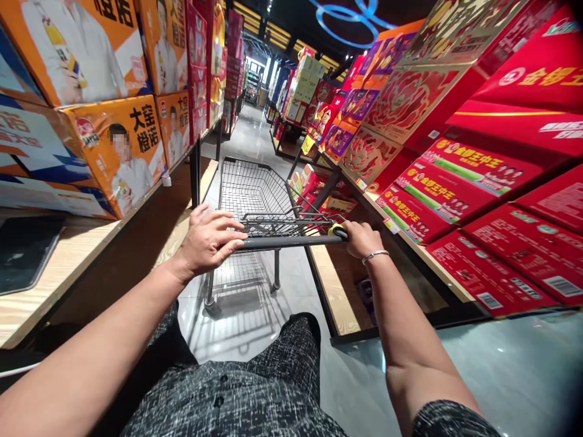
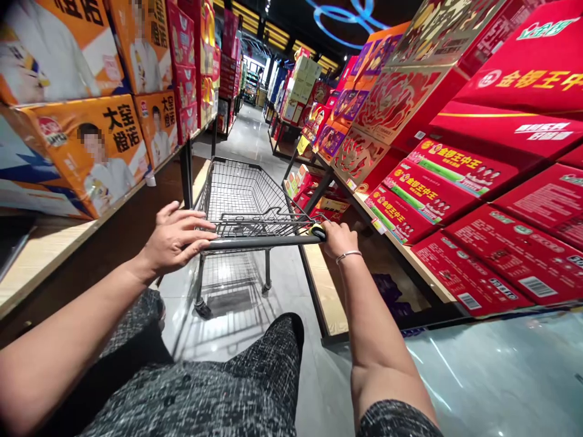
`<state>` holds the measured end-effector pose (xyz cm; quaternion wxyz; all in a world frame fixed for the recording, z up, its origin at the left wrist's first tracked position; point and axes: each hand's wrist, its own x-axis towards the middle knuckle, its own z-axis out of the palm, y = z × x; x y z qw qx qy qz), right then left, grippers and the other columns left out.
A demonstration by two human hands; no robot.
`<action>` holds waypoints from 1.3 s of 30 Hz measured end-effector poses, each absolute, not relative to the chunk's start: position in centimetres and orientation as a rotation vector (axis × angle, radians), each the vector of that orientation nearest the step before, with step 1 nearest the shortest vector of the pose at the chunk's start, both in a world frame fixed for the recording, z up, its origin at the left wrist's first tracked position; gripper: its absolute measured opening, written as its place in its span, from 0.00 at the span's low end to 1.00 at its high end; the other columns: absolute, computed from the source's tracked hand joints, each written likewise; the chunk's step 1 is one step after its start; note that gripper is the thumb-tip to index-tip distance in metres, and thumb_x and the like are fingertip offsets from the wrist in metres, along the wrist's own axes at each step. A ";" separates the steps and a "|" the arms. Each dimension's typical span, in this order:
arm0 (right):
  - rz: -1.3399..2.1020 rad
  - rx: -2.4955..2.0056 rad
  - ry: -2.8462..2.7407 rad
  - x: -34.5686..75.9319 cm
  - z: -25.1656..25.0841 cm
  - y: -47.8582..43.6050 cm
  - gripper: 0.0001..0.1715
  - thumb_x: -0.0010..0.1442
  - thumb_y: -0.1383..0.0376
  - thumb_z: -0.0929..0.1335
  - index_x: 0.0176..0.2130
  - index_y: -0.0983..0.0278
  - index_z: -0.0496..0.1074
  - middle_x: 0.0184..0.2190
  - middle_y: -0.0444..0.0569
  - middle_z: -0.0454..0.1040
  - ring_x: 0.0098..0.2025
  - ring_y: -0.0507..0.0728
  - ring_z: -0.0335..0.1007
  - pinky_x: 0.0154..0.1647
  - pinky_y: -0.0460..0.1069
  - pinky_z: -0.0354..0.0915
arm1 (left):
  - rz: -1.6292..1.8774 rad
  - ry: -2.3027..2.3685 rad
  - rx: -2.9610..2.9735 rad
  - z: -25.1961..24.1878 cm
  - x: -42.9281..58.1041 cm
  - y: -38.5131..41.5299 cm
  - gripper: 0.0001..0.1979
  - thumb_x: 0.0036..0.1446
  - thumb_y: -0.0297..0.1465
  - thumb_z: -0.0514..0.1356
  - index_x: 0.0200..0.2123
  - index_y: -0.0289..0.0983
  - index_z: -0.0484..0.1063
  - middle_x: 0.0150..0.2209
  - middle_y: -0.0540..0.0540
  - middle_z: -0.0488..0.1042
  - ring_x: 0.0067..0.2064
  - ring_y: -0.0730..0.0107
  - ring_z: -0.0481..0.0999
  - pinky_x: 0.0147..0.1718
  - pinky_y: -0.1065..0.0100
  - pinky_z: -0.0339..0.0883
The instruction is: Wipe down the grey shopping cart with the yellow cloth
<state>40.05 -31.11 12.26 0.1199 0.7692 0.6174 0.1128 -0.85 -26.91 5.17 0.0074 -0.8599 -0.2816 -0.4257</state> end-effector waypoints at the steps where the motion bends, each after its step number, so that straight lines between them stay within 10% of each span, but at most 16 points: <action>1: 0.353 2.255 1.802 39.0 12.1 -31.6 0.20 0.63 0.71 0.62 0.53 0.59 0.67 0.55 0.55 0.72 0.54 0.65 0.64 0.44 0.56 0.64 | -1.354 -1.010 -2.611 5.0 -1.5 -26.7 0.14 0.65 0.42 0.55 0.41 0.47 0.81 0.46 0.49 0.81 0.57 0.53 0.72 0.66 0.42 0.41; 7: 0.430 2.199 1.863 33.3 12.1 -33.8 0.16 0.65 0.69 0.60 0.52 0.62 0.66 0.52 0.57 0.74 0.50 0.65 0.66 0.42 0.54 0.61 | -1.386 -1.733 -2.143 4.5 -4.6 -24.8 0.29 0.65 0.47 0.52 0.65 0.42 0.66 0.60 0.38 0.69 0.65 0.42 0.59 0.63 0.41 0.49; 15: 0.482 2.048 2.070 27.3 12.6 -35.8 0.21 0.61 0.70 0.62 0.55 0.65 0.65 0.48 0.58 0.74 0.47 0.64 0.67 0.41 0.54 0.59 | -1.225 -1.941 -2.114 3.4 -3.3 -24.4 0.25 0.69 0.46 0.50 0.64 0.46 0.68 0.73 0.45 0.46 0.72 0.37 0.40 0.67 0.36 0.34; 23: 0.506 1.939 2.386 21.4 12.5 -37.9 0.30 0.63 0.70 0.61 0.64 0.69 0.61 0.49 0.62 0.72 0.45 0.64 0.64 0.44 0.57 0.62 | -1.139 -1.626 -2.615 4.0 1.2 -26.6 0.25 0.70 0.47 0.46 0.60 0.49 0.73 0.70 0.44 0.55 0.72 0.42 0.44 0.66 0.38 0.43; 33: 0.131 1.481 3.142 25.1 7.9 -38.1 0.24 0.67 0.66 0.62 0.58 0.46 0.72 0.60 0.44 0.70 0.64 0.60 0.57 0.62 0.60 0.60 | -1.422 -1.193 -2.864 4.6 2.3 -28.9 0.38 0.70 0.54 0.33 0.49 0.39 0.76 0.54 0.42 0.74 0.69 0.54 0.56 0.68 0.45 0.48; 39: 0.048 2.032 2.850 31.6 2.9 -32.4 0.30 0.56 0.75 0.64 0.55 0.59 0.74 0.61 0.51 0.69 0.61 0.60 0.61 0.61 0.57 0.61 | -1.532 -1.159 -2.834 5.2 0.3 -26.4 0.39 0.68 0.56 0.32 0.38 0.38 0.74 0.44 0.42 0.76 0.57 0.59 0.72 0.71 0.49 0.46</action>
